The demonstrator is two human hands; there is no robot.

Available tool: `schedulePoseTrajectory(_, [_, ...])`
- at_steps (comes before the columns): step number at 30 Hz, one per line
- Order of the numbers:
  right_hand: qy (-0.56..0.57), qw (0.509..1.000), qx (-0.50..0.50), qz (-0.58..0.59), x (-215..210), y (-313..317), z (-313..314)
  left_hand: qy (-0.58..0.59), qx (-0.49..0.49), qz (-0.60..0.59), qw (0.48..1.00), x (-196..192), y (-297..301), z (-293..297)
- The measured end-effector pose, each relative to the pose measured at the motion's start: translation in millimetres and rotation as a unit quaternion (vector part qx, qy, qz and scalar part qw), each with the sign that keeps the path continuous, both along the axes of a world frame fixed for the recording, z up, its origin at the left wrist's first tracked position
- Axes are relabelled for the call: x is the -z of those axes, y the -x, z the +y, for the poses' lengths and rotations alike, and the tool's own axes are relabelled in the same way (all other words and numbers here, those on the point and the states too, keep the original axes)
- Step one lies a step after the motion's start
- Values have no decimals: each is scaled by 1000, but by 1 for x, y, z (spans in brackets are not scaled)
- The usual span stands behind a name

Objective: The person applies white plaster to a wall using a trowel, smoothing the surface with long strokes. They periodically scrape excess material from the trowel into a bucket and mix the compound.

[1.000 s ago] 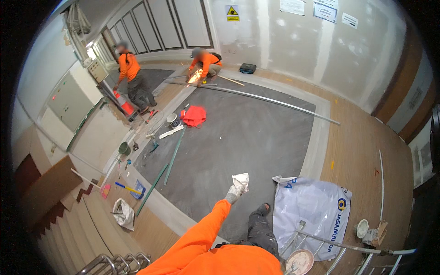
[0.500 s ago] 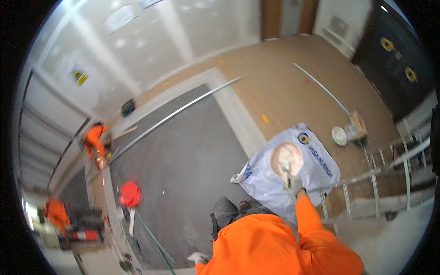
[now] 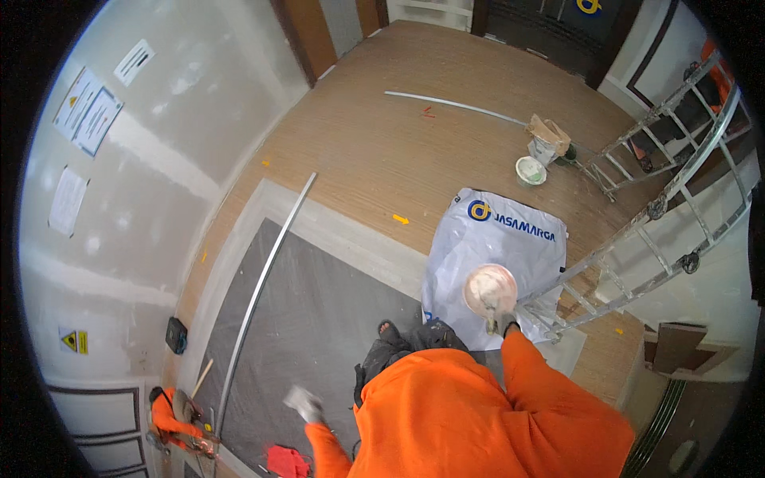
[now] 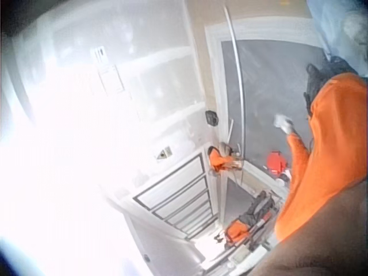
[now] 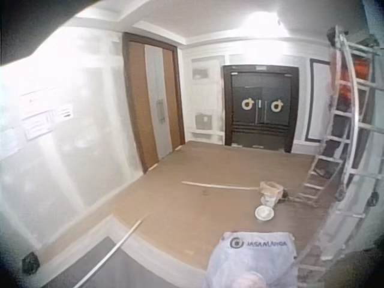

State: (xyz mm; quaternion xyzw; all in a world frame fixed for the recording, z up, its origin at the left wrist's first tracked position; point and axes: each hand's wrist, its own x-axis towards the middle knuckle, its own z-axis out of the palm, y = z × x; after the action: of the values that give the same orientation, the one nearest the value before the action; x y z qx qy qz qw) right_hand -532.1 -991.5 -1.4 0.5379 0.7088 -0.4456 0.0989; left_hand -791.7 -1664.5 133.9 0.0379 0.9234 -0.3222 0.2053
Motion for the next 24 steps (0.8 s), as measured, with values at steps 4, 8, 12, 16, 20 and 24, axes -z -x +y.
schedulePoseTrajectory(4, [-92, 982, -164, 20, -4, -7, -49, -49, 201, 280, 937, -93, 367, 5])
schedulePoseTrajectory(8, [-96, 973, -171, -126, -15, -4, -79, -640, -3, 104, 761, -296, 602, 287])
schedulePoseTrajectory(12, [-77, 936, -247, -238, -14, 40, -83, -716, 106, 78, 685, -445, 691, 519])
schedulePoseTrajectory(16, [-91, 950, -210, -213, -1, 98, -33, -710, 191, 36, 677, -430, 748, 654])
schedulePoseTrajectory(20, [-192, 949, -190, -162, 31, 155, 71, -725, 190, -6, 662, -401, 826, 749])
schedulePoseTrajectory(24, [-156, 981, -77, -85, 13, 279, 152, -722, 215, -36, 657, -397, 860, 860])
